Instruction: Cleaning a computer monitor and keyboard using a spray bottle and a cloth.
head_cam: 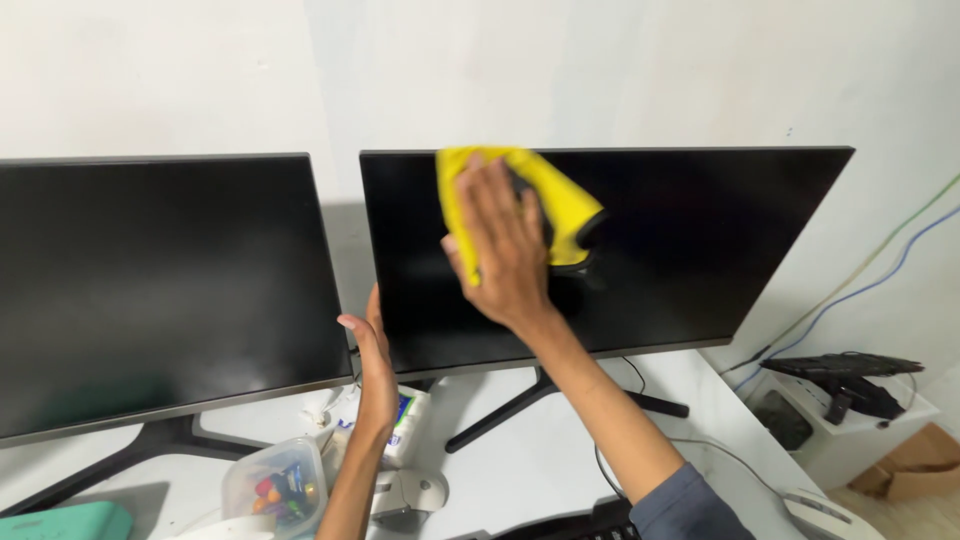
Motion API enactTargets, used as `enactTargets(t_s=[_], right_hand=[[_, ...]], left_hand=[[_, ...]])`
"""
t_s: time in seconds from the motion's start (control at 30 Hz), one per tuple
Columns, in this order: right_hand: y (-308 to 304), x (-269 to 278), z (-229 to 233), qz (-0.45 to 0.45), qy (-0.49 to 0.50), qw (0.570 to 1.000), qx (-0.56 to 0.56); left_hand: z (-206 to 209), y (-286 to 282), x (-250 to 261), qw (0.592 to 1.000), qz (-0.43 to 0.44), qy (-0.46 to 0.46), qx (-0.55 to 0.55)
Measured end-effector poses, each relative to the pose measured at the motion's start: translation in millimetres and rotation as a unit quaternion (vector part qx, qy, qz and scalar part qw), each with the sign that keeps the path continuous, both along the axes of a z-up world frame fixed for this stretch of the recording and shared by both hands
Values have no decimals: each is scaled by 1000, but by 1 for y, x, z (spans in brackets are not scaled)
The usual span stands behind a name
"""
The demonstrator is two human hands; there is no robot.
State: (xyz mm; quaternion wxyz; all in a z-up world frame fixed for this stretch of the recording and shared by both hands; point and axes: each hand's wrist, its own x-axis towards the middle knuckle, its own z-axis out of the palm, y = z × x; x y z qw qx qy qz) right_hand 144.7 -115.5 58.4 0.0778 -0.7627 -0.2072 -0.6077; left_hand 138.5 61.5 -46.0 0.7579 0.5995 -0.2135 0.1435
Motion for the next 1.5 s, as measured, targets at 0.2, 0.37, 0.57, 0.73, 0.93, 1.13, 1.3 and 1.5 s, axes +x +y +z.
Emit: enactTargets(t_s=[0.2, 0.37, 0.57, 0.73, 0.93, 1.13, 1.3, 1.5], right_hand=[[17, -1, -46, 138, 79, 969, -190], [-10, -27, -100, 96, 298, 898, -310], [-43, -76, -133, 151, 580, 784, -163], [-56, -125, -100, 138, 672, 723, 76], [-51, -184, -82, 230, 660, 672, 244], [-2, -212, -79, 367, 628, 649, 223], [55, -218, -73, 415, 637, 600, 249], [89, -196, -90, 439, 641, 598, 196]], left_hand=[[-17, 11, 18, 999, -37, -22, -10], [10, 19, -6, 996, -42, -30, 66], [25, 22, -22, 992, -27, 20, 120], [47, 20, -60, 981, 94, -41, 164], [73, 32, -152, 951, 155, -64, 260], [2, 74, -200, 932, -333, 140, -28], [-59, 104, -239, 907, -337, 236, -86], [-81, 141, -282, 850, -146, 390, -323]])
